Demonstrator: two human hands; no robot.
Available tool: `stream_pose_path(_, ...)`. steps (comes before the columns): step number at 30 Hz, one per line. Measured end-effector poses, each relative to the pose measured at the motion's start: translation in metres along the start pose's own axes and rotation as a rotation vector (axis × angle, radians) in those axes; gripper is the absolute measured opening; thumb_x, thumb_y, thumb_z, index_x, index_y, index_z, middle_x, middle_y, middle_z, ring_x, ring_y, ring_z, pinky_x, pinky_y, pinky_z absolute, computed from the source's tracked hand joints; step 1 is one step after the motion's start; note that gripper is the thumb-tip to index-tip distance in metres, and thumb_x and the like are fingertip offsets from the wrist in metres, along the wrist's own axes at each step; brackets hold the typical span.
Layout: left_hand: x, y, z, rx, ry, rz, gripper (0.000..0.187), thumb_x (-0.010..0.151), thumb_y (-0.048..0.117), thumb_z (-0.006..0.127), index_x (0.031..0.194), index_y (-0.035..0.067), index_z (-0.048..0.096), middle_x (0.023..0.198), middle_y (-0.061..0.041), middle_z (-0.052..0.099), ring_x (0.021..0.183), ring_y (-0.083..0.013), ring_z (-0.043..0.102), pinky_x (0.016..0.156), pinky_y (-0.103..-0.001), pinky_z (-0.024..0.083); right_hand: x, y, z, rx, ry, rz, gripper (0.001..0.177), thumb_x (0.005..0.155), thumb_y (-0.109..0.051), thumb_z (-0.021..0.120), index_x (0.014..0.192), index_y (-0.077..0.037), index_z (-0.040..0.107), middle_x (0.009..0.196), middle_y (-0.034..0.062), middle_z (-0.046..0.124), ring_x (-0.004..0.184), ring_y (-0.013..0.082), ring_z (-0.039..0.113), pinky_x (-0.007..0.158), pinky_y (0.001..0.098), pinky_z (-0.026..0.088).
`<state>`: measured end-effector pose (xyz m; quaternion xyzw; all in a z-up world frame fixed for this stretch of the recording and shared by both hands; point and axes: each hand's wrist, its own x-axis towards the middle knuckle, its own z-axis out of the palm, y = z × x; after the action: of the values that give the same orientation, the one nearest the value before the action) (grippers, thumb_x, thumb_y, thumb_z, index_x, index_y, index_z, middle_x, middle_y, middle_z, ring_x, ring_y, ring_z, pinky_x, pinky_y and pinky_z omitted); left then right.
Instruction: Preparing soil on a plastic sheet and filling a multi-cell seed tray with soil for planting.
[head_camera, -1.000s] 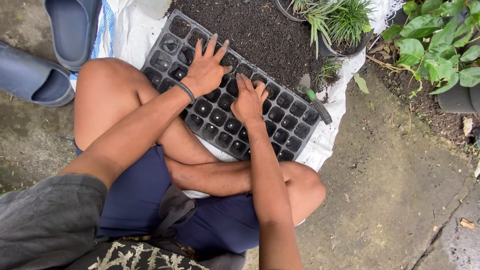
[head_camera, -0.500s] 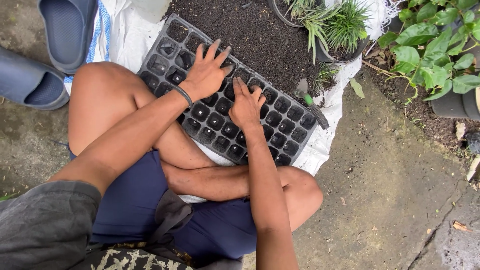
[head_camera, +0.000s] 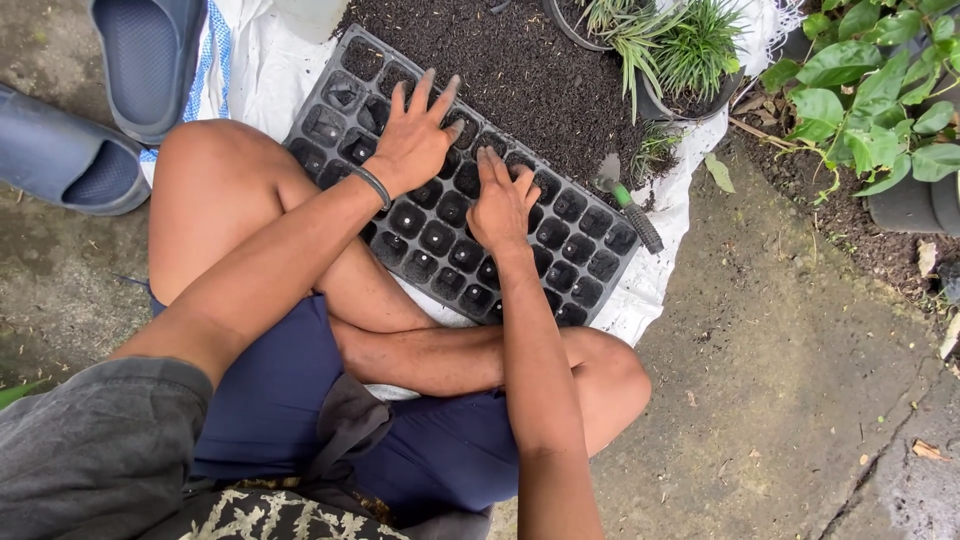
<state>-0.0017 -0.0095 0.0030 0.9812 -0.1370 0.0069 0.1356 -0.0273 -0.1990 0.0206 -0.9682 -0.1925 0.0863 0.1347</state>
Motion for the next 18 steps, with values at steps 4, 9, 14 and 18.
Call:
stream_pose_path(4, -0.005, 0.000, -0.007, 0.124, 0.118, 0.037, 0.027, 0.096, 0.020, 0.064, 0.083, 0.002, 0.079, 0.164, -0.023, 0.038, 0.149, -0.0495, 0.023, 0.111, -0.071, 0.023, 0.001, 0.005, 0.007, -0.063, 0.034, 0.009, 0.071, 0.077, 0.000, 0.056, 0.148, -0.007, 0.052, 0.155, 0.0069, 0.051, 0.123, 0.0394, 0.042, 0.103, 0.0508, 0.032)
stream_pose_path(9, 0.001, 0.001, 0.003, 0.125, 0.053, 0.018, 0.023, 0.090, 0.017, 0.064, 0.082, 0.002, 0.078, 0.163, -0.025, 0.038, 0.149, -0.0512, 0.019, 0.111, -0.072, 0.020, 0.000, 0.006, 0.007, -0.062, -0.001, 0.021, 0.068, 0.077, 0.001, 0.054, 0.145, -0.005, 0.055, 0.156, 0.0066, 0.049, 0.124, 0.0405, 0.041, 0.103, 0.0517, 0.032)
stream_pose_path(14, 0.001, 0.000, -0.008, 0.115, 0.022, 0.016, 0.024, 0.091, 0.019, 0.063, 0.084, 0.003, 0.079, 0.162, -0.024, 0.040, 0.150, -0.0500, 0.019, 0.111, -0.073, 0.018, 0.001, 0.004, 0.002, -0.012, 0.055, 0.005, 0.065, 0.077, 0.000, 0.055, 0.142, -0.006, 0.058, 0.151, 0.0066, 0.055, 0.122, 0.0377, 0.043, 0.104, 0.0487, 0.032)
stream_pose_path(18, 0.000, 0.000, 0.000, 0.041, 0.035, 0.015, 0.021, 0.093, 0.021, 0.064, 0.093, 0.010, 0.082, 0.159, -0.025, 0.042, 0.148, -0.0519, 0.019, 0.110, -0.075, 0.017, -0.001, 0.006, 0.005, 0.009, 0.046, -0.039, 0.070, 0.075, 0.002, 0.054, 0.144, -0.010, 0.057, 0.153, 0.0015, 0.053, 0.121, 0.0373, 0.043, 0.102, 0.0480, 0.032)
